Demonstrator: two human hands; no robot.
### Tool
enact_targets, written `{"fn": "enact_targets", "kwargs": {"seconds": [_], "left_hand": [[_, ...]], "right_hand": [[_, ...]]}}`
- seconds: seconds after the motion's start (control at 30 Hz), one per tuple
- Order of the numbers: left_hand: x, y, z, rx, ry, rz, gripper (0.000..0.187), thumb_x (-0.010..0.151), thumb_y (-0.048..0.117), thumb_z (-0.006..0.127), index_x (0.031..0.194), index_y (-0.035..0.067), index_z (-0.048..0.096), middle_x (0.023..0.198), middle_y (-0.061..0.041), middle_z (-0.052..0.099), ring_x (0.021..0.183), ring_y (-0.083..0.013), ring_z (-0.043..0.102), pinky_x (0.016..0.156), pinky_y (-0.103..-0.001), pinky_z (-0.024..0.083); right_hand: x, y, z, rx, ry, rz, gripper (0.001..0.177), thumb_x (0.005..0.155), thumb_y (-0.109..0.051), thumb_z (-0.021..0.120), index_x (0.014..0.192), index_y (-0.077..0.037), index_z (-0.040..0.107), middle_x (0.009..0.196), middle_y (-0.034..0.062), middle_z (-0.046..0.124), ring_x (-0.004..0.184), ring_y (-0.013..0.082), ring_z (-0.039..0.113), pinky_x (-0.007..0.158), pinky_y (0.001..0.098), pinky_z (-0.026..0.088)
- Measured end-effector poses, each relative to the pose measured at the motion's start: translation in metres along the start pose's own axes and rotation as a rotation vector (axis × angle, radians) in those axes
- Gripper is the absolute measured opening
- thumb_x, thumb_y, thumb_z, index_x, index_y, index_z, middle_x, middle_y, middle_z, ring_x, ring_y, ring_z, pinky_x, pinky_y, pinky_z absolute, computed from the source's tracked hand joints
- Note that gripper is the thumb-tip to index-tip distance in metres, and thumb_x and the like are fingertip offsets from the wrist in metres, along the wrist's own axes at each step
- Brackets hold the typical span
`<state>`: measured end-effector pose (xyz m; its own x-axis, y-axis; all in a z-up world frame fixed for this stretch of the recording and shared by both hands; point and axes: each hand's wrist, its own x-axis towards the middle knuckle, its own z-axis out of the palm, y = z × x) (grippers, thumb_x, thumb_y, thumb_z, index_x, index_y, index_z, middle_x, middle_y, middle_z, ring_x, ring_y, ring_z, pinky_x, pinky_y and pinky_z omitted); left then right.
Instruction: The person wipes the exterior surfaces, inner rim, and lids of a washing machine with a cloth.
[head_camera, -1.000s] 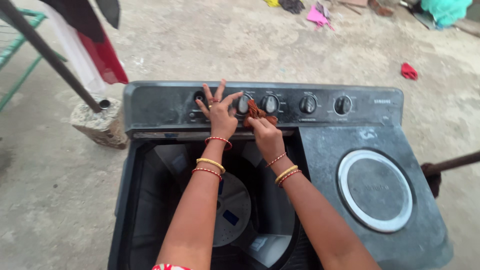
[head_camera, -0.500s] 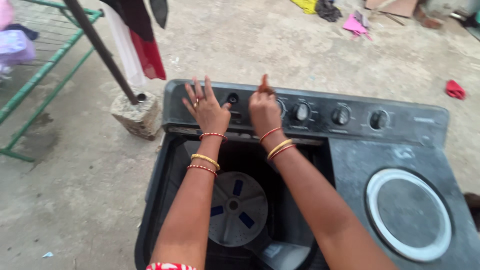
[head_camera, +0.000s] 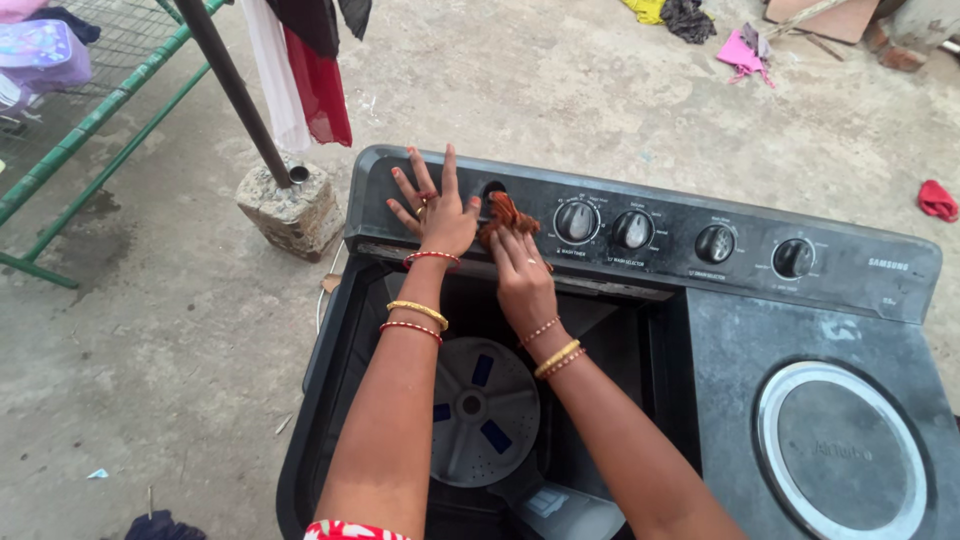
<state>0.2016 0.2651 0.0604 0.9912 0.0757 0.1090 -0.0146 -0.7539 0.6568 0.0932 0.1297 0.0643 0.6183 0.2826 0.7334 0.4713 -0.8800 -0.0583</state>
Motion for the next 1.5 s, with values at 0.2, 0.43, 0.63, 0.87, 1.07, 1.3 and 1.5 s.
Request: {"fn": "enact_targets", "kwargs": {"seconds": [0.2,0.43,0.63,0.87,1.07,1.3,1.5], "left_hand": [[-0.004,0.001,-0.004,0.013,-0.018,-0.009,0.082,0.098,0.061,0.056,0.164,0.042,0.012,0.171,-0.009,-0.022,0.153,-0.0426,-0.027,0.117,-0.071,-0.015],[-0.001,-0.003,0.012,0.052,0.082,0.038,0.09,0.094,0.08,0.048,0.165,0.037,0.015,0.171,-0.014,-0.017,0.153,-0.0469,-0.025,0.114,-0.076,-0.013],[0.006,-0.009,0.019,0.056,0.051,0.003,0.085,0.096,0.078,0.04,0.166,0.037,0.015,0.172,-0.015,-0.018,0.153,-0.0483,-0.025,0.113,-0.078,-0.014],[0.01,-0.01,0.01,0.07,0.011,0.001,0.083,0.095,0.079,0.035,0.165,0.039,0.015,0.171,-0.013,-0.021,0.152,-0.0459,-0.027,0.114,-0.077,-0.013],[0.01,-0.005,-0.008,0.018,-0.129,-0.054,0.083,0.092,0.081,0.029,0.164,0.042,0.013,0.17,-0.012,-0.025,0.151,-0.0427,-0.031,0.115,-0.072,-0.015],[0.006,-0.002,-0.012,-0.011,-0.106,-0.051,0.081,0.093,0.08,0.028,0.164,0.042,0.019,0.17,-0.01,-0.023,0.152,-0.0407,-0.03,0.117,-0.071,-0.015],[0.005,-0.007,-0.004,-0.008,-0.048,-0.016,0.074,0.096,0.072,0.038,0.163,0.04,0.027,0.171,-0.012,-0.018,0.153,-0.0421,-0.027,0.117,-0.071,-0.014]], "right_hand": [[-0.001,0.029,-0.012,-0.096,-0.074,-0.004,0.031,0.096,0.001,0.063,0.126,0.002,0.072,0.132,0.0159,0.069,0.117,0.0311,0.068,0.11,0.0425,0.053],[0.051,0.042,0.012,-0.254,-0.132,0.049,0.045,0.094,-0.005,0.056,0.136,0.009,0.059,0.143,0.0244,0.059,0.13,0.036,0.06,0.113,0.0469,0.047],[0.055,0.019,0.011,-0.274,-0.08,0.061,0.053,0.09,-0.008,0.057,0.139,0.013,0.052,0.147,0.0291,0.052,0.139,0.0438,0.05,0.115,0.051,0.042],[-0.012,0.008,-0.013,-0.351,-0.107,-0.053,0.037,0.096,-0.006,0.06,0.128,0.011,0.064,0.129,0.0259,0.067,0.122,0.0367,0.067,0.11,0.0434,0.051],[-0.048,0.055,-0.056,-0.543,-0.208,-0.028,0.034,0.09,-0.007,0.062,0.12,0.008,0.07,0.119,0.0224,0.072,0.105,0.0311,0.074,0.097,0.0392,0.058],[-0.087,0.134,-0.111,-0.704,-0.414,0.31,0.038,0.089,-0.006,0.059,0.123,0.007,0.07,0.121,0.0234,0.072,0.087,0.0302,0.074,0.074,0.0357,0.059],[-0.098,0.138,-0.094,-0.653,-0.206,0.429,0.039,0.093,-0.007,0.055,0.128,0.007,0.065,0.13,0.0224,0.067,0.117,0.0357,0.069,0.107,0.0398,0.052]]}}
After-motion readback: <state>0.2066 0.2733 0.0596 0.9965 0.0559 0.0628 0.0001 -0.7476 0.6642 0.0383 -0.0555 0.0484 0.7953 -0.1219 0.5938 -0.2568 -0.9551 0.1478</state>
